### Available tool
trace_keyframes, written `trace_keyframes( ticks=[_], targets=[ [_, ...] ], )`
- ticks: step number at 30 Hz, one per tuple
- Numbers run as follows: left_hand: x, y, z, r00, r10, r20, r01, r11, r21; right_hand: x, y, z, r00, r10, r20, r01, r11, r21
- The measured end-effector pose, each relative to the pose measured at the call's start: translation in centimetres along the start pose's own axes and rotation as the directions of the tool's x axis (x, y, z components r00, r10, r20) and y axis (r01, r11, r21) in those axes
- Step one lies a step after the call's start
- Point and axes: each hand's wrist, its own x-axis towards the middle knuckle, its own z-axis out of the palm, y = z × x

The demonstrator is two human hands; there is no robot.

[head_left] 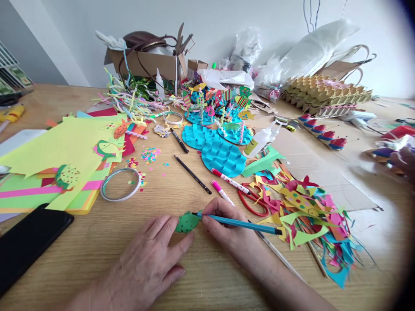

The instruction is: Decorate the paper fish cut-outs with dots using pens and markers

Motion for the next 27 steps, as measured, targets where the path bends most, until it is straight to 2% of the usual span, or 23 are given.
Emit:
trace_keyframes(
  ticks=[3, 11, 17, 27],
  targets=[
    [0.0, 0.0, 0.4, 1.000, -0.008, -0.003, 0.008, 1.000, -0.007, -0.2, 0.7, 0.5, 0.997, -0.061, -0.041, 0.058, 0.995, -0.076],
    [0.0, -0.3, 0.9, 0.999, -0.001, -0.053, 0.000, 0.999, -0.032, -0.6, 0.9, 0.9, 0.991, -0.136, -0.010, 0.130, 0.961, -0.243],
    [0.0, -0.4, 1.2, 0.997, 0.001, -0.079, -0.004, 1.000, -0.026, -0.6, 1.3, 1.2, 0.982, -0.186, -0.020, 0.173, 0.945, -0.279],
    [-0.3, -0.4, 1.3, 0.995, -0.017, -0.096, 0.016, 1.000, -0.012, -0.5, 1.3, 1.4, 0.982, -0.190, -0.018, 0.177, 0.939, -0.294]
  ],
)
